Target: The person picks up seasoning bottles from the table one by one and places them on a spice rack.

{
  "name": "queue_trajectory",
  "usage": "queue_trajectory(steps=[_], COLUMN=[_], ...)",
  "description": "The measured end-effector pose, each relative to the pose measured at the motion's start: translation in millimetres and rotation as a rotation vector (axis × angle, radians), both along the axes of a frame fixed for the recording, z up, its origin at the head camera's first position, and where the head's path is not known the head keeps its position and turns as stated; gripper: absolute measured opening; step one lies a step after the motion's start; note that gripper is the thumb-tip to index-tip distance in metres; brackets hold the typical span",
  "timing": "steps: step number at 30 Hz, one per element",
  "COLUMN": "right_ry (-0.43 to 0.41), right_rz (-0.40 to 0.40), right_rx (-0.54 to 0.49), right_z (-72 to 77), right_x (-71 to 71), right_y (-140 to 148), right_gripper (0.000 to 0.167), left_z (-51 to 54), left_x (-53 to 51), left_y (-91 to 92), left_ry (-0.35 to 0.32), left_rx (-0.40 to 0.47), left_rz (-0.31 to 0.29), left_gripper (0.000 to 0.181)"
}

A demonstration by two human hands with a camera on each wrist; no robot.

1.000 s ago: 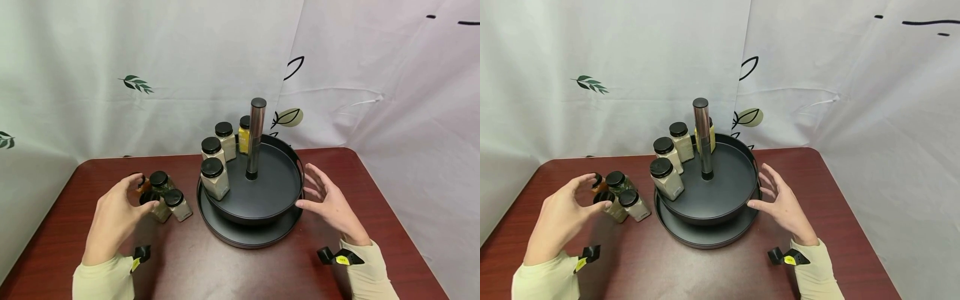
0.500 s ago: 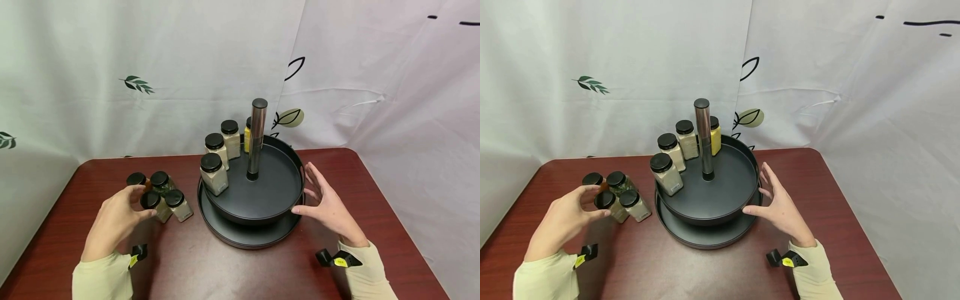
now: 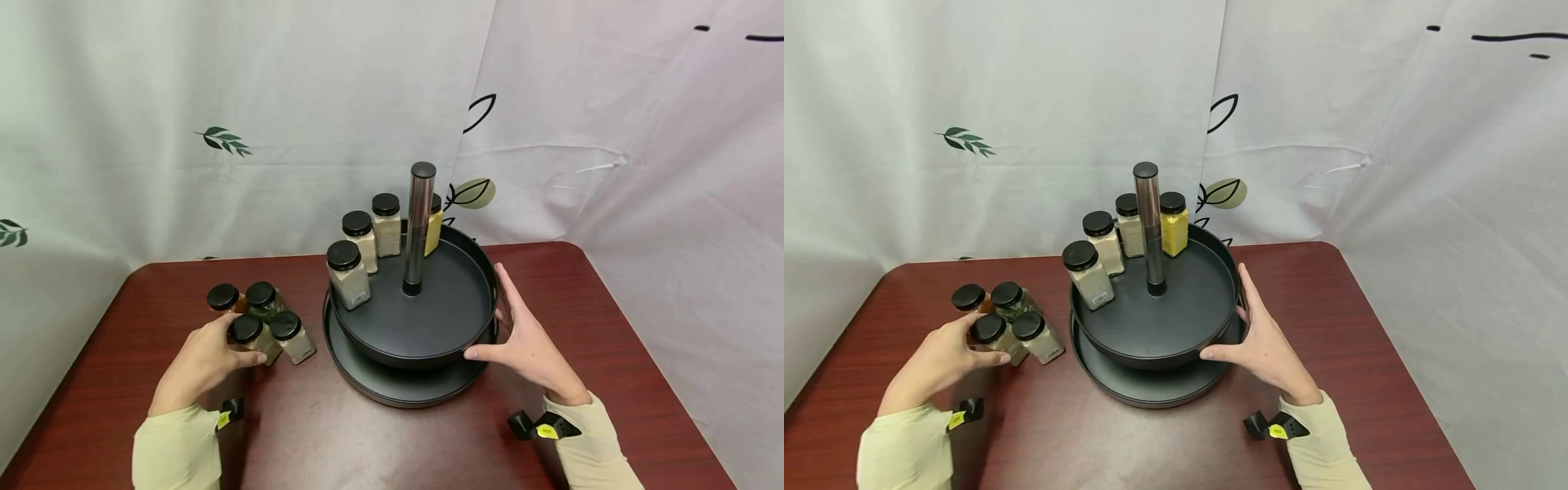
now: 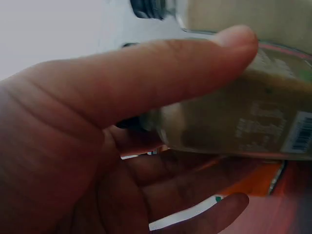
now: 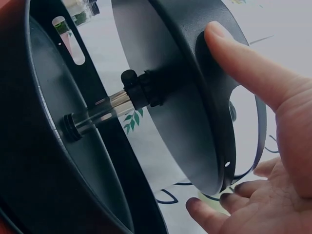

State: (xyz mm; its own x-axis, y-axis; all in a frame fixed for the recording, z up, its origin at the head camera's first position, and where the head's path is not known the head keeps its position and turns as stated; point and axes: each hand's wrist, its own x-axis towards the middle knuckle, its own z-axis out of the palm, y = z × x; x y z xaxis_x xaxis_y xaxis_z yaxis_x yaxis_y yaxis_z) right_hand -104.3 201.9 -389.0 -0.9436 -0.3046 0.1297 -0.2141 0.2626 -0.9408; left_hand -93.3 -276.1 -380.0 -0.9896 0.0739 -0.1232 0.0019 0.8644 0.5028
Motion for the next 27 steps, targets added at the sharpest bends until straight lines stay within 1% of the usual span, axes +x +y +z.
queue_trajectory(steps=[5,8,11,14,18,21,25,27], right_ry=[-0.021,-0.020,-0.004,0.021,0.030,0.039,0.102,0.139], right_rz=[0.015,0.016,0.018,0.013,0.014,0.009,-0.034,-0.067], right_rx=[-0.027,-0.033,-0.018,0.027,0.083,0.106,0.138,0.152], right_z=[2.0,3.0,4.0,5.8,9.2,10.6,10.5,9.6], right_x=[0.5,0.5,0.5,1.2,3.1,3.8,3.8,3.4], right_y=[-2,-1,0,5,10,12,11,10], right_gripper=[0.129,0.129,0.128,0.123,0.109,0.091,0.067,0.060], left_z=[-6.6,-9.8,-11.4,-11.3,-10.5,-10.0,-10.7,-10.8], left_x=[-2.5,-3.9,-4.0,-3.5,-2.8,-2.2,-1.8,-1.5], left_y=[-3.4,-4.2,-4.5,-4.6,-5.3,-5.7,-6.2,-6.2], left_ry=[-0.008,0.014,0.042,0.062,0.074,0.082,0.091,0.089], left_rx=[0.006,0.002,-0.001,0.001,0.004,-0.003,-0.006,-0.002], left_rz=[-0.016,-0.025,-0.032,-0.035,-0.029,-0.022,-0.018,-0.011], left_gripper=[0.080,0.079,0.075,0.066,0.060,0.060,0.058,0.056])
